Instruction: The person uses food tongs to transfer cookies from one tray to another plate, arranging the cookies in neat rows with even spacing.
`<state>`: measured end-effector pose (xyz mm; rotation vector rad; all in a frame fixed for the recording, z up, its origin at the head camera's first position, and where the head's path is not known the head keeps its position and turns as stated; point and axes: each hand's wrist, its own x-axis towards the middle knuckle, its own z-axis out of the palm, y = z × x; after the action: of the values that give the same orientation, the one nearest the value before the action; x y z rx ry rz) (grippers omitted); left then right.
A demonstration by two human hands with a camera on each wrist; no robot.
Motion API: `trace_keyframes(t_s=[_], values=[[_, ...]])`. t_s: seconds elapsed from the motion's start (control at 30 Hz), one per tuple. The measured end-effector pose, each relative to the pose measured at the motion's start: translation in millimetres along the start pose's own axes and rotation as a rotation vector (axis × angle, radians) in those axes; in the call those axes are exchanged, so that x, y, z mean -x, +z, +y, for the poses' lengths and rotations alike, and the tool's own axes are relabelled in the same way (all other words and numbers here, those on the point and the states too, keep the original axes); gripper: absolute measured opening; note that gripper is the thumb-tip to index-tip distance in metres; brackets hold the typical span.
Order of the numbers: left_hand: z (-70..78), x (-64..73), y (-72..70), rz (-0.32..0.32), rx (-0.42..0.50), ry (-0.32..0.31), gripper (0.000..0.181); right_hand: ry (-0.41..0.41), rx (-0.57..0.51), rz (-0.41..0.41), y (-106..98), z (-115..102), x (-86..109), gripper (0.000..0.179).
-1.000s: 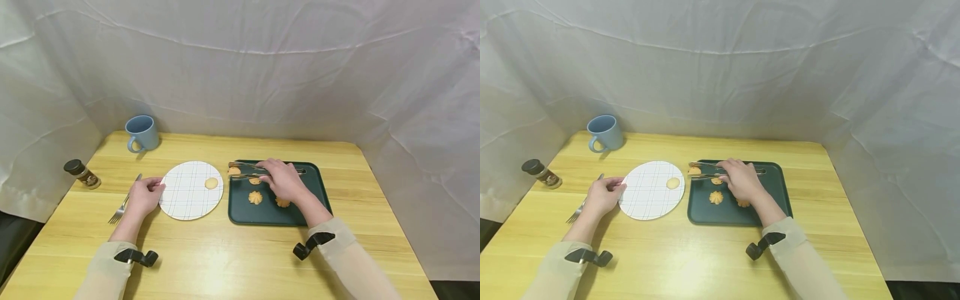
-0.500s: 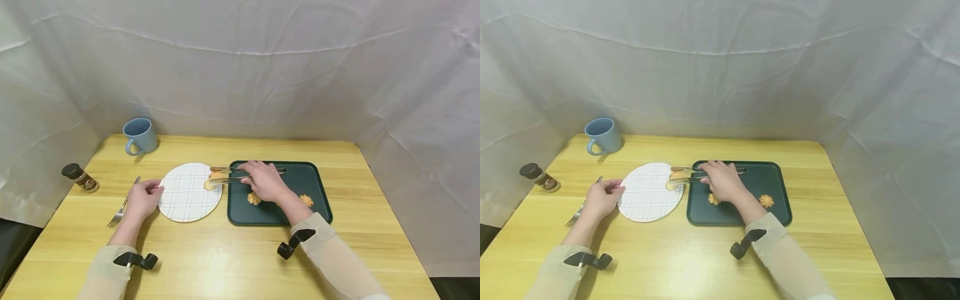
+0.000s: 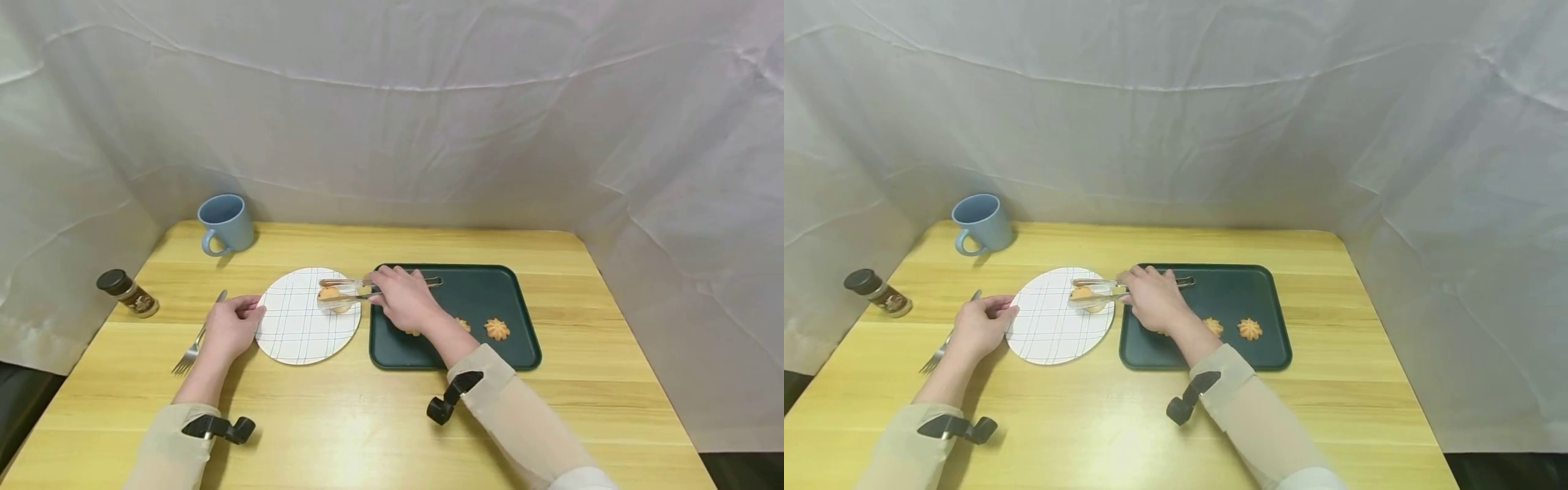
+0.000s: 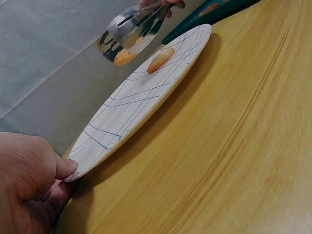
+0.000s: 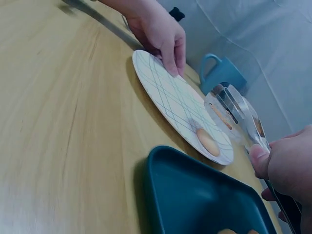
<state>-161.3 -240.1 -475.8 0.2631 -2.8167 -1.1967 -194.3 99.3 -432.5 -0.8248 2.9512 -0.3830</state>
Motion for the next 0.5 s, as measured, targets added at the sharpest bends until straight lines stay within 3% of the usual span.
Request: trace_keyframes(t_s=[0.5], values=[[-1.7,-0.9,0.4,-0.001,0.002,0.007,0.032,0.015,0.022,-0.001,19,-21,-20.3,0.045]])
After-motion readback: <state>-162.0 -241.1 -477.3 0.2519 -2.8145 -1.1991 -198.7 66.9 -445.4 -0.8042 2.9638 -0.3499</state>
